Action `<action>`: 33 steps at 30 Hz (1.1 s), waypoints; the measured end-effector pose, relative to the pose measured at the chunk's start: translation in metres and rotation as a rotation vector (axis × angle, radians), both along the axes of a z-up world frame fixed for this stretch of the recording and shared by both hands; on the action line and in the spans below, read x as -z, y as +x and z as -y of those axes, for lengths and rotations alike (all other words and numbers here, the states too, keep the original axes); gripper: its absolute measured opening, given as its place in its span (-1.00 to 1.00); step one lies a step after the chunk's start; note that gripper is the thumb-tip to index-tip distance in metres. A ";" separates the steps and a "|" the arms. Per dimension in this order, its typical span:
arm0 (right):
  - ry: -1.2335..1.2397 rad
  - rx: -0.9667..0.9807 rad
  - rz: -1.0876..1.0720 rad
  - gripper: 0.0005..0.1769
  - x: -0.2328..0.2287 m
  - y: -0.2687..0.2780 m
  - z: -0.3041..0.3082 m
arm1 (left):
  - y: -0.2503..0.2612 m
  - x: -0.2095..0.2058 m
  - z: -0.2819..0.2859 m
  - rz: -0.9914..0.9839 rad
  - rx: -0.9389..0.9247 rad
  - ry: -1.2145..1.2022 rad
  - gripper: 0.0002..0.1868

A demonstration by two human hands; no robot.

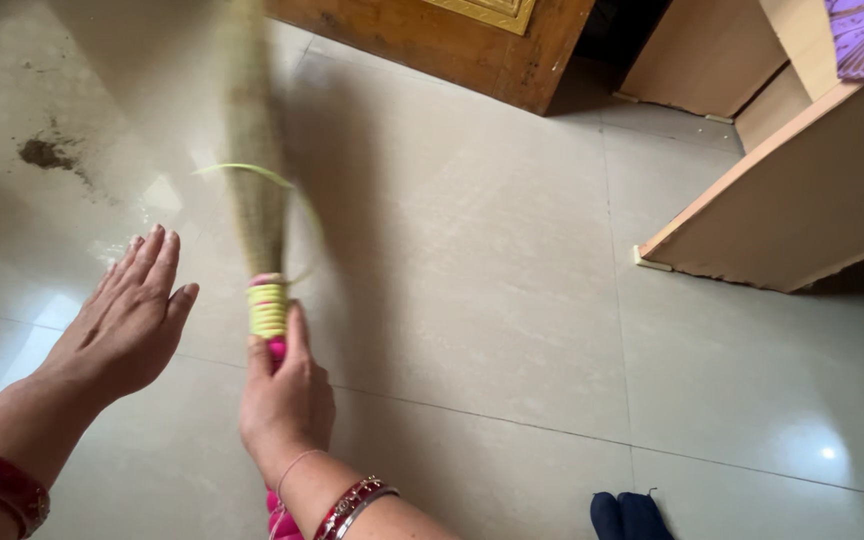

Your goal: The person sweeps debris from the floor using a broom by hand, moving the broom in repeated strokes across the tiled surface.

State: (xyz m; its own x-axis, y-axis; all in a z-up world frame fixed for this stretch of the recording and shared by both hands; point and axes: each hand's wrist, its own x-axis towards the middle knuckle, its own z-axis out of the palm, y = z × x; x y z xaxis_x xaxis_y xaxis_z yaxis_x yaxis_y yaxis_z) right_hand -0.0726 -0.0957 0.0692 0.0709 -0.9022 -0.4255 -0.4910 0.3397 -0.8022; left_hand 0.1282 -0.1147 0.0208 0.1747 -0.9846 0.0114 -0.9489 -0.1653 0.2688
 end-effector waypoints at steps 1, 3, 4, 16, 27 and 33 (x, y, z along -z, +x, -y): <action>0.004 -0.001 -0.001 -0.31 0.007 0.002 -0.001 | 0.003 0.002 -0.001 -0.001 -0.001 0.004 -0.25; 0.116 0.113 -0.003 -0.26 0.032 0.006 -0.010 | 0.004 0.011 -0.007 0.087 0.065 0.017 -0.24; 0.136 0.115 -0.012 -0.26 0.049 0.007 -0.014 | 0.001 0.017 -0.008 0.078 0.067 0.038 -0.24; 0.166 -0.338 0.193 -0.34 0.063 0.047 0.013 | -0.002 0.007 -0.025 -0.013 -0.008 0.299 -0.26; -0.396 0.050 0.351 -0.26 0.112 0.020 -0.044 | 0.009 -0.003 -0.039 -0.018 -0.079 0.281 -0.28; 0.108 -0.070 0.201 -0.20 0.104 0.025 -0.061 | 0.019 -0.001 -0.050 -0.009 -0.123 0.333 -0.28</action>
